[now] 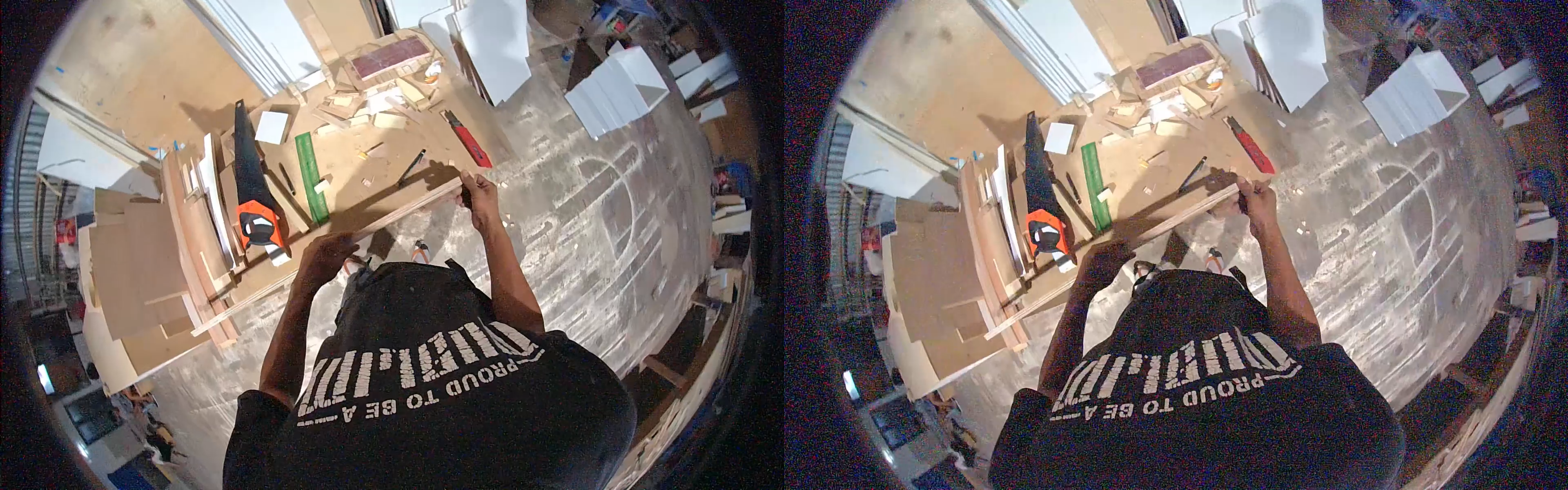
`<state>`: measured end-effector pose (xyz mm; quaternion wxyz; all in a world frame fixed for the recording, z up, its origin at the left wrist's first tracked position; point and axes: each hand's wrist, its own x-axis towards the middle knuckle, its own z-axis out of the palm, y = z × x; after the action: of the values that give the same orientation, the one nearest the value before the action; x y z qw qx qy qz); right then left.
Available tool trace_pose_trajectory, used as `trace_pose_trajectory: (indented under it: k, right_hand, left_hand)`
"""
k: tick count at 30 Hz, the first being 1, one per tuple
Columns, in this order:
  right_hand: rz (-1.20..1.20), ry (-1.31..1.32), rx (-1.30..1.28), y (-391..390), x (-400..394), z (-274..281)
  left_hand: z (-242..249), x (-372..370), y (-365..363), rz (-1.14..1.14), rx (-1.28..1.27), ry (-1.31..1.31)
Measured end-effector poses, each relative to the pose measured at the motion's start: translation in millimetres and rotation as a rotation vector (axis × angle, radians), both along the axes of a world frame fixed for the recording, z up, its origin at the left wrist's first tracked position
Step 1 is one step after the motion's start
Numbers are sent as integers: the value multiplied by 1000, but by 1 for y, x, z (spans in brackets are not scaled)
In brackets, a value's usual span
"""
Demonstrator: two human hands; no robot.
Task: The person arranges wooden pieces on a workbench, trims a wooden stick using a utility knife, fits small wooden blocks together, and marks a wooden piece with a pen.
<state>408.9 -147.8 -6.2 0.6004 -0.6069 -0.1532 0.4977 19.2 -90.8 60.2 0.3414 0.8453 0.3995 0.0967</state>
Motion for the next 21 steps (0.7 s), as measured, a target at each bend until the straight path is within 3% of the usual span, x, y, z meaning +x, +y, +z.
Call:
trace_pose_trajectory:
  k: [4,7,9,11,13,16,17,21]
  right_hand:
    - [-2,74,-51,3,4,-14]
    - [-4,153,-99,5,5,-16]
    - [1,117,-114,8,8,-15]
    - [-14,63,-128,8,11,-17]
    - [-51,-14,-141,5,15,-10]
    - [-81,-1024,-54,7,27,-20]
    - [-32,-1107,-220,7,36,-22]
    - [29,-1346,-150,26,52,-16]
  left_hand:
    - [-13,14,-10,39,9,178]
    - [-18,17,-11,81,-33,161]
    - [-6,21,-11,105,-35,156]
    - [-36,13,-7,142,-35,92]
    - [-30,13,-4,193,-62,77]
    - [-18,25,3,212,-114,207]
    - [-28,24,5,181,-55,141]
    - [-97,13,18,36,110,4]
